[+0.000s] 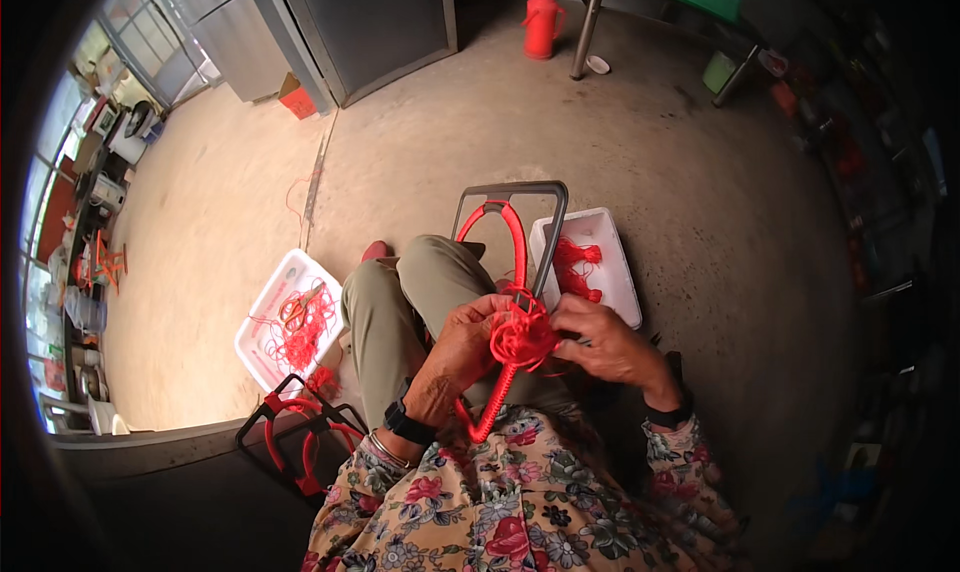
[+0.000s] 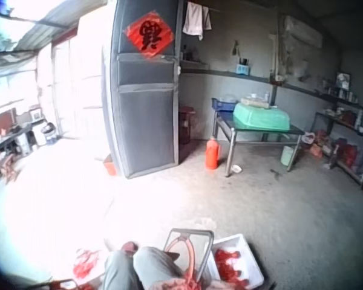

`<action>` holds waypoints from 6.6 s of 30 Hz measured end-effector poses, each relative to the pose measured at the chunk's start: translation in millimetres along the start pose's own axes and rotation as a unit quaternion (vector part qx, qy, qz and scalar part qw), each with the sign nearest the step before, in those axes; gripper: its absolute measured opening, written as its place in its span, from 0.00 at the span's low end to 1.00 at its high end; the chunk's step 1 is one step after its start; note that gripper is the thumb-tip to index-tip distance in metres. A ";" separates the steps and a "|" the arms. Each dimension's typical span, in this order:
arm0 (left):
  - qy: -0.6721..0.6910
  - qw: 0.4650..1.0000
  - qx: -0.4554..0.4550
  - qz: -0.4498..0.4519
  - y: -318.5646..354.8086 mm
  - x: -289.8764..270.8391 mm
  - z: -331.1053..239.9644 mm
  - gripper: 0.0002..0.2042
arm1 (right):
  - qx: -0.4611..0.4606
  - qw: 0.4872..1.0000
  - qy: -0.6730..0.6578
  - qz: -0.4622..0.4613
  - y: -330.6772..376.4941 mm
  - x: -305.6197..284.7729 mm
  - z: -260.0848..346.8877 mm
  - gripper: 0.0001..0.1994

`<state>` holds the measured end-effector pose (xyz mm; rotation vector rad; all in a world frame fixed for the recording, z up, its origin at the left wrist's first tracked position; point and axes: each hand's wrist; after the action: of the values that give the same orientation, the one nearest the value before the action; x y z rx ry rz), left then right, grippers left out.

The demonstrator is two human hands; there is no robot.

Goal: The person is winding a long red string onto a black frame with red padding.

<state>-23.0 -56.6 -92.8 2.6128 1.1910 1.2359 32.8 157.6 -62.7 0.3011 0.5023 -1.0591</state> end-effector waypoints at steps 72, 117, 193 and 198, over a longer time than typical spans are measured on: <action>0.159 0.987 0.001 -0.006 -2.0 -12.6 7.7 0.10 | 0.057 0.949 -0.224 -0.213 1.7 -2.3 63.7 0.12; 0.211 0.916 0.298 0.165 63.1 -78.7 3.8 0.18 | -0.205 0.975 -0.063 0.063 -86.6 100.0 112.0 0.15; 0.333 0.912 0.235 -0.037 66.3 -56.6 6.4 0.11 | -0.001 0.831 -0.489 -0.266 -59.2 30.5 45.3 0.14; 0.257 0.930 0.256 -0.057 73.4 -60.5 1.4 0.16 | 0.060 0.924 -0.271 -0.263 -27.9 14.0 13.0 0.18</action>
<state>0.2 -147.2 -110.3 2.5393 1.9569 1.8749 16.8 128.0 -59.0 -0.0378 0.0060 -1.6333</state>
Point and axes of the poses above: each hand's wrist, its own y-axis away from the middle knuckle, its own x-axis out of the palm, z = x × y, and after that the axes turned 6 degrees about z, right-handed
